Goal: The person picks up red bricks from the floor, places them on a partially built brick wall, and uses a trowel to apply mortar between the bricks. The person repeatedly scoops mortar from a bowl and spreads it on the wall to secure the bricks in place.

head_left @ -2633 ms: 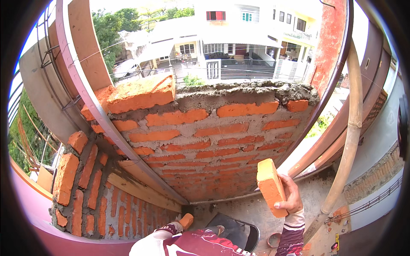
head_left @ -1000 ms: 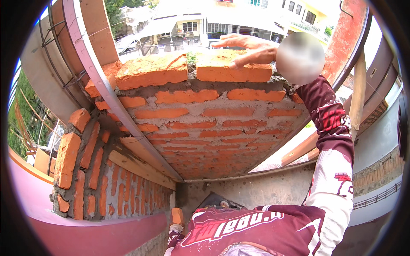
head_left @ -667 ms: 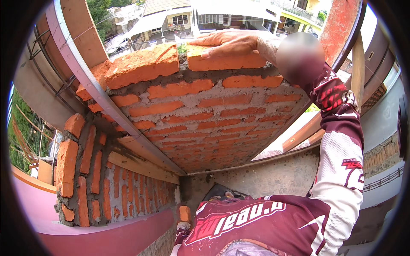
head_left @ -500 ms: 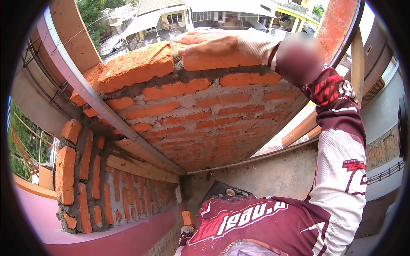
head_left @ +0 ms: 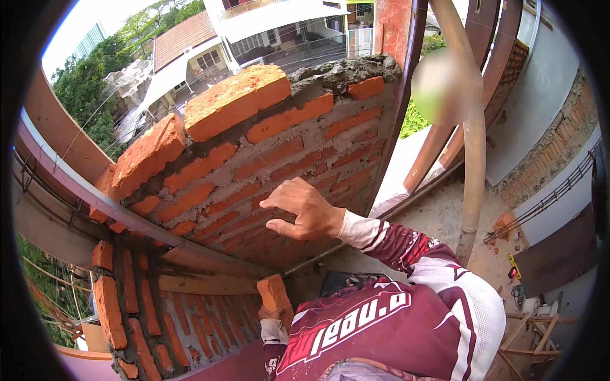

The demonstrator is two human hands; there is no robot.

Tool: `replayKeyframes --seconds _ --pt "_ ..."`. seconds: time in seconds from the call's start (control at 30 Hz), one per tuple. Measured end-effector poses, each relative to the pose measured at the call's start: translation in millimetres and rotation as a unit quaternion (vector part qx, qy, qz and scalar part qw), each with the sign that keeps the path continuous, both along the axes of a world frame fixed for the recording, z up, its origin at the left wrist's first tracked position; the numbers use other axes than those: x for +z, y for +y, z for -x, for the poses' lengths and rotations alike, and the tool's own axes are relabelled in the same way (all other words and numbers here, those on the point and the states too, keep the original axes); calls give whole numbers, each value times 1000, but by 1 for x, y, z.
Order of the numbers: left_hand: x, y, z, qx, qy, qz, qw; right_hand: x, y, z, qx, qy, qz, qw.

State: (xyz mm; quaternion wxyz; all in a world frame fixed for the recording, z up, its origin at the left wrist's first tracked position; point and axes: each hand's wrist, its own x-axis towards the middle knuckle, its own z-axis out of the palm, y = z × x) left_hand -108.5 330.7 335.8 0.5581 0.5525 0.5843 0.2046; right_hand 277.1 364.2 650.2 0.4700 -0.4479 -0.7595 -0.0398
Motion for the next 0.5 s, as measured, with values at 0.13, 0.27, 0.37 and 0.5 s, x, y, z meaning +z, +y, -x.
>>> replayKeyframes --seconds 0.13,0.27,0.37,0.5 --pt "124 43 -75 -103 -205 22 973 -90 -64 -7 -28 356 440 824" --pt "234 69 -165 -268 -272 49 923 -95 -102 -20 125 469 445 753" --pt "293 74 -228 -356 -282 41 890 -77 -122 -38 202 584 327 715" --pt "354 72 -296 -456 -200 12 867 -46 -146 -57 156 677 234 681"
